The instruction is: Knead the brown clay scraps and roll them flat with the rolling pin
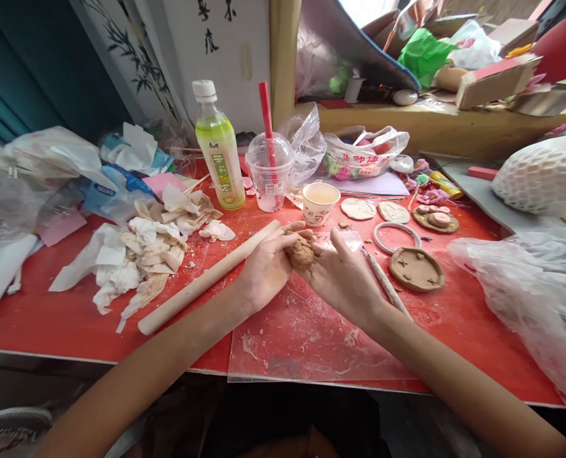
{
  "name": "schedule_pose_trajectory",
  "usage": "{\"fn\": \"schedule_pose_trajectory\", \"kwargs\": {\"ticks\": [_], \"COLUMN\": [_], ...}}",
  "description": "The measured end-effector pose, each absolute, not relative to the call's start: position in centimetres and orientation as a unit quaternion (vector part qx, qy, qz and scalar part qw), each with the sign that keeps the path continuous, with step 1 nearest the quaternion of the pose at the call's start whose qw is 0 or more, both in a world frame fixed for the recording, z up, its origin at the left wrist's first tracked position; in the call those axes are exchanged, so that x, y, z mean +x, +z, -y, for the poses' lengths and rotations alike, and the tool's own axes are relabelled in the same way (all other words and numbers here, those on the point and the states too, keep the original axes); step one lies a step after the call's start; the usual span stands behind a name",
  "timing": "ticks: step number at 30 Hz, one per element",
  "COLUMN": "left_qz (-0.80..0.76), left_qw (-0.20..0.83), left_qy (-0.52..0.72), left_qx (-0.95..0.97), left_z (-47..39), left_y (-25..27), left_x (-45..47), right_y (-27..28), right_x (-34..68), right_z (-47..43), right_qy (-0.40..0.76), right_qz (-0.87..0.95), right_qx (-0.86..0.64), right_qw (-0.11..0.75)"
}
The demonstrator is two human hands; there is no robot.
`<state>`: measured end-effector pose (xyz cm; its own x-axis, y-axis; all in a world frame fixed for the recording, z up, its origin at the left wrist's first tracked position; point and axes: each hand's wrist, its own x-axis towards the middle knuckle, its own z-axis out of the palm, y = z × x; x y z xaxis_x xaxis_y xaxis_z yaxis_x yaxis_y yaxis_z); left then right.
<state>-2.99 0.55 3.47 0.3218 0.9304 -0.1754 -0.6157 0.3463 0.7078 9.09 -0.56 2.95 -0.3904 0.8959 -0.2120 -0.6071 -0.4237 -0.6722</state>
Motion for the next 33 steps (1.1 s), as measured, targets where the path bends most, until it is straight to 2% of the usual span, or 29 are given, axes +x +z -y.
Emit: {"fn": "schedule_pose_trajectory", "kwargs": {"ticks": [4, 10, 14, 17, 22, 25, 29, 33], "left_qz": [-0.311, -0.353, -0.346, -0.344, -0.346, -0.348, -0.348, -0.312], "left_qw": [0.698, 0.397, 0.292, 0.296, 0.398, 0.429, 0.364, 0.280], "left_qy": [0.476, 0.393, 0.373, 0.397, 0.426, 0.464, 0.515, 0.456], "left_qx": [0.436, 0.751, 0.810, 0.798, 0.735, 0.693, 0.694, 0.785], "left_z": [-0.3, -0.6, -0.9, -1.0, -1.0, -0.9, -0.6, -1.3], "left_y": [2.9, 3.1, 2.9, 2.7, 2.7, 3.3, 4.7, 5.3], "left_x": [-2.8, -3.8, -4.1, -3.9, -3.5, -3.6, -3.3, -1.2], "right_y": [3.0, 2.7, 2.2, 1.9, 2.3, 2.6, 2.6, 3.3], "right_x": [8.8, 9.4, 9.9, 10.2, 11.2, 12.2, 13.2, 13.1], "right_z": [0.6, 0.3, 0.0, 0.1, -0.4, -1.6, -2.7, -2.1], "right_qy": [0.817, 0.818, 0.810, 0.804, 0.761, 0.717, 0.700, 0.741], "right_qz": [0.150, 0.134, 0.193, 0.270, 0.387, 0.375, 0.313, 0.326], "right_qx": [-0.253, -0.226, -0.225, -0.219, -0.283, -0.350, -0.386, -0.327], "right_qw": [0.496, 0.512, 0.506, 0.482, 0.436, 0.472, 0.513, 0.488]}}
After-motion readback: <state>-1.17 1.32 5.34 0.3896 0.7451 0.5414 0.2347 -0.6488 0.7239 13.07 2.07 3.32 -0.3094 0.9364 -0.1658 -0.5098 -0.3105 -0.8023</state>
